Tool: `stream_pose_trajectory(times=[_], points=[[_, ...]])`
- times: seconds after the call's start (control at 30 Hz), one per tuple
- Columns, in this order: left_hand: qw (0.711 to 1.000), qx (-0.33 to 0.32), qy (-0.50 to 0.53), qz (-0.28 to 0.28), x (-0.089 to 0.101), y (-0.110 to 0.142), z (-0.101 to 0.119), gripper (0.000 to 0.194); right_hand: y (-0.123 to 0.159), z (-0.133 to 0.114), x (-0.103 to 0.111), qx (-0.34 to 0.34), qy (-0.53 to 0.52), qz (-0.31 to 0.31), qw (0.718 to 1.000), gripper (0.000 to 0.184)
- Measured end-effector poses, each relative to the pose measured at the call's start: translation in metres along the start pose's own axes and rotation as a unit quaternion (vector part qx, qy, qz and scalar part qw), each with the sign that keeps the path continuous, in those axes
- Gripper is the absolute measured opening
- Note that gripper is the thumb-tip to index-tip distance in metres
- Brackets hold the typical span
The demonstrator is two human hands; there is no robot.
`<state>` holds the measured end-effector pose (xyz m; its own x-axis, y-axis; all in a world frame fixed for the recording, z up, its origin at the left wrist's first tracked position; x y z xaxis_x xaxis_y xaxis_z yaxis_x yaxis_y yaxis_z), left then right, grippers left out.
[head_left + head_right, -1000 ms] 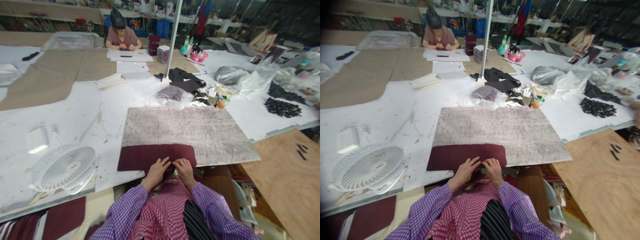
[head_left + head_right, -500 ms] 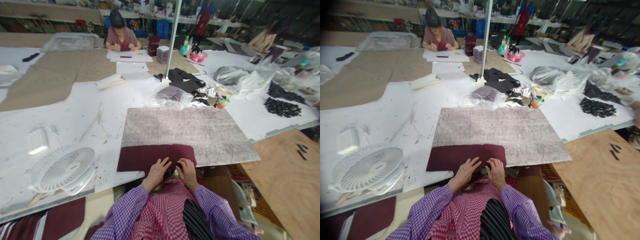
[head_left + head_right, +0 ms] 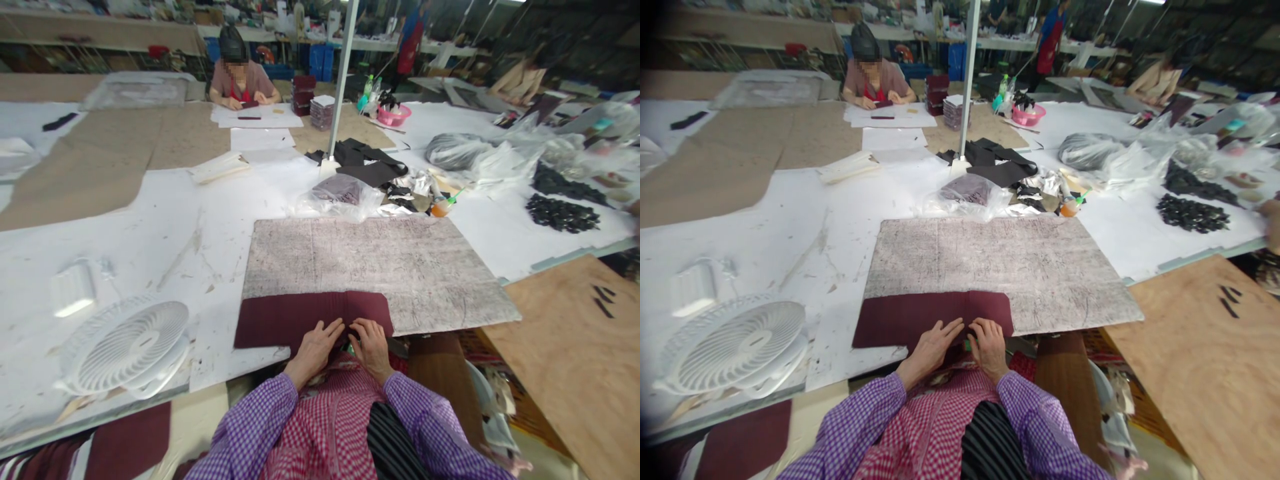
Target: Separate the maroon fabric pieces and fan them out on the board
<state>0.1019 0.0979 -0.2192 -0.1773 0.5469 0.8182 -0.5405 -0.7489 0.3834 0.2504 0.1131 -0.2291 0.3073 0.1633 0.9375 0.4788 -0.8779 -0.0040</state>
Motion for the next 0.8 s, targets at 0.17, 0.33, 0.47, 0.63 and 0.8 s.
stream_pose_trajectory(times=[0.17,0.33,0.47,0.63,0.8], points=[[1.0,0.001,0.0,-0.003,0.002,-0.003,0.002,0.078,-0.002,0.0,0.002,0.01,0.012,-0.014,1.0,0.014],[1.0,-0.003,-0.006,-0.012,0.001,-0.005,0.003,0.068,-0.001,0.001,0.002,0.016,0.013,-0.017,1.0,0.015],[1.0,-0.003,-0.011,-0.014,-0.001,-0.006,0.002,0.064,0.003,0.008,0.004,0.003,0.011,-0.012,1.0,0.019],[1.0,-0.003,-0.015,-0.016,-0.003,-0.007,0.003,0.062,0.006,0.015,0.007,-0.005,0.017,-0.018,1.0,0.016],[1.0,-0.003,-0.016,-0.019,-0.002,-0.006,0.004,0.065,0.007,0.01,0.007,-0.001,0.022,-0.025,0.999,0.018]])
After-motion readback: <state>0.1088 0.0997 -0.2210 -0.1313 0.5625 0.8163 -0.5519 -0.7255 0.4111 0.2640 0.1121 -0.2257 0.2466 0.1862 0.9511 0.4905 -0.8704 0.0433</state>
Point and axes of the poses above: each hand's wrist, its own y-axis away from the middle knuckle, its own x-axis out of the back of the hand, z = x × y, the point moved 5 cm from there along -y, towards the middle knuckle, and after that the axes turned 14 degrees about -z, right-handed, at the moved point
